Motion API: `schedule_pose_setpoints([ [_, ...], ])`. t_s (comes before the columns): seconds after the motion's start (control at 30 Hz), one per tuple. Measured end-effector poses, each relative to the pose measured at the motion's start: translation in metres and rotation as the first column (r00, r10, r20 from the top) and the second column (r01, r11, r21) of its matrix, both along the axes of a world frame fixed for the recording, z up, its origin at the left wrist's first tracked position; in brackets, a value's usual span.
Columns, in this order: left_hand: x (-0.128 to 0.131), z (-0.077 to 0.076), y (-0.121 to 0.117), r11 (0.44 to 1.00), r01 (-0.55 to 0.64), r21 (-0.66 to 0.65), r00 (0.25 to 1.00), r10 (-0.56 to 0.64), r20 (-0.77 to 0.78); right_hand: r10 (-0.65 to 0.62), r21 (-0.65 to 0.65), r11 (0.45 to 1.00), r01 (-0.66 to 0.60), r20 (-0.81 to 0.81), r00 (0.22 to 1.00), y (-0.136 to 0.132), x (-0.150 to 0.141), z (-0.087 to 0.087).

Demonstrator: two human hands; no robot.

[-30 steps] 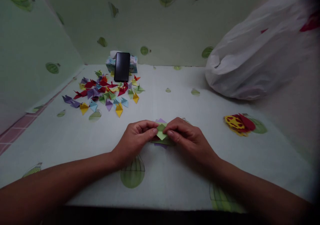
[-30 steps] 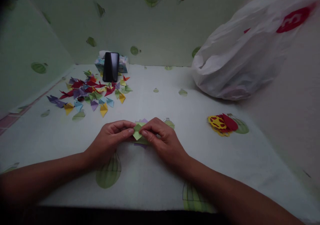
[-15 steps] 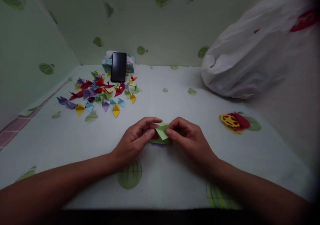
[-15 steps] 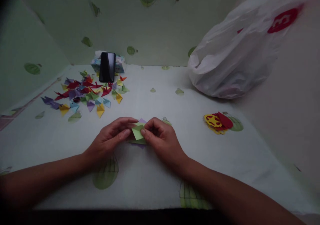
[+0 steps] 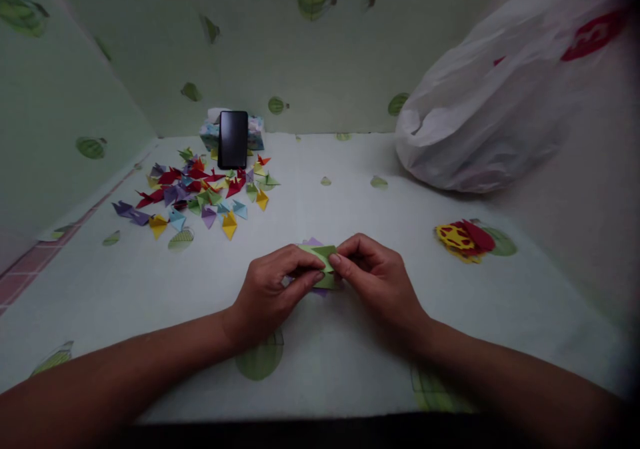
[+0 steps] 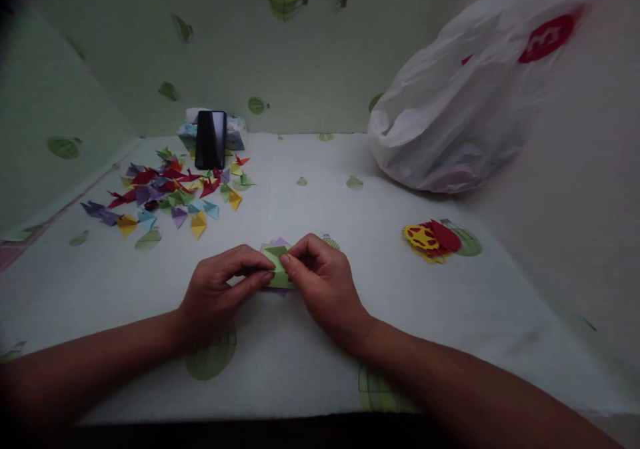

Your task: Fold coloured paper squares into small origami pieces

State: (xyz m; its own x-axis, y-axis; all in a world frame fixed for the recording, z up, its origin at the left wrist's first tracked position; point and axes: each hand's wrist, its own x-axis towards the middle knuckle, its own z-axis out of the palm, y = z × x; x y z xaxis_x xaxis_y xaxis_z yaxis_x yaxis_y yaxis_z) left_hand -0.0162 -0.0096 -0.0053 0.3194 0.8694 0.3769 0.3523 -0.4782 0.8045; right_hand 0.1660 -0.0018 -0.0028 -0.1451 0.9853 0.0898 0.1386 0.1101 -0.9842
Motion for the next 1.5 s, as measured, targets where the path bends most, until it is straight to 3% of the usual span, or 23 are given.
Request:
schedule_pose_setpoints([
  [0.23,-0.0008,-0.0010,0.0014,0.999,-0.029,0.021,0.999,0.028,0.041,0.035,-0.033,0.999,-0.037,-0.054,0.998,0.0000,-0.0002,0.0015],
  [0.37,0.0003,0.0002,0.0026,0.997,-0.063,-0.040,0.994,0.067,0.085,0.046,-0.041,0.998,-0.050,-0.072,0.996,-0.0001,-0.0008,0.0013],
  [0.5,0.0006,0.0012,0.0042,0.982,-0.062,-0.179,0.981,0.093,0.168,0.053,-0.056,0.997,-0.059,-0.091,0.994,0.0005,-0.0008,-0.0007],
  [0.63,0.0004,0.0005,0.0051,0.928,0.043,-0.370,0.953,0.073,0.295,0.090,-0.079,0.992,-0.098,-0.098,0.991,0.0022,-0.0004,-0.0018],
  [0.77,0.0012,0.0001,0.0048,0.889,0.053,-0.455,0.939,0.111,0.326,0.125,-0.064,0.989,-0.130,-0.075,0.989,0.0041,0.0002,-0.0017],
  [1.03,0.0017,0.0006,0.0046,0.870,-0.011,-0.492,0.953,0.159,0.259,0.155,-0.048,0.986,-0.157,-0.053,0.987,0.0045,0.0005,-0.0012],
  [1.2,0.0017,0.0004,0.0052,0.882,-0.005,-0.472,0.938,0.167,0.302,0.174,-0.059,0.983,-0.175,-0.025,0.985,0.0046,0.0007,-0.0022],
  [1.5,0.0026,0.0048,0.0038,0.837,-0.012,-0.548,0.937,0.200,0.286,0.195,-0.072,0.978,-0.197,-0.039,0.980,0.0047,0.0006,-0.0021],
])
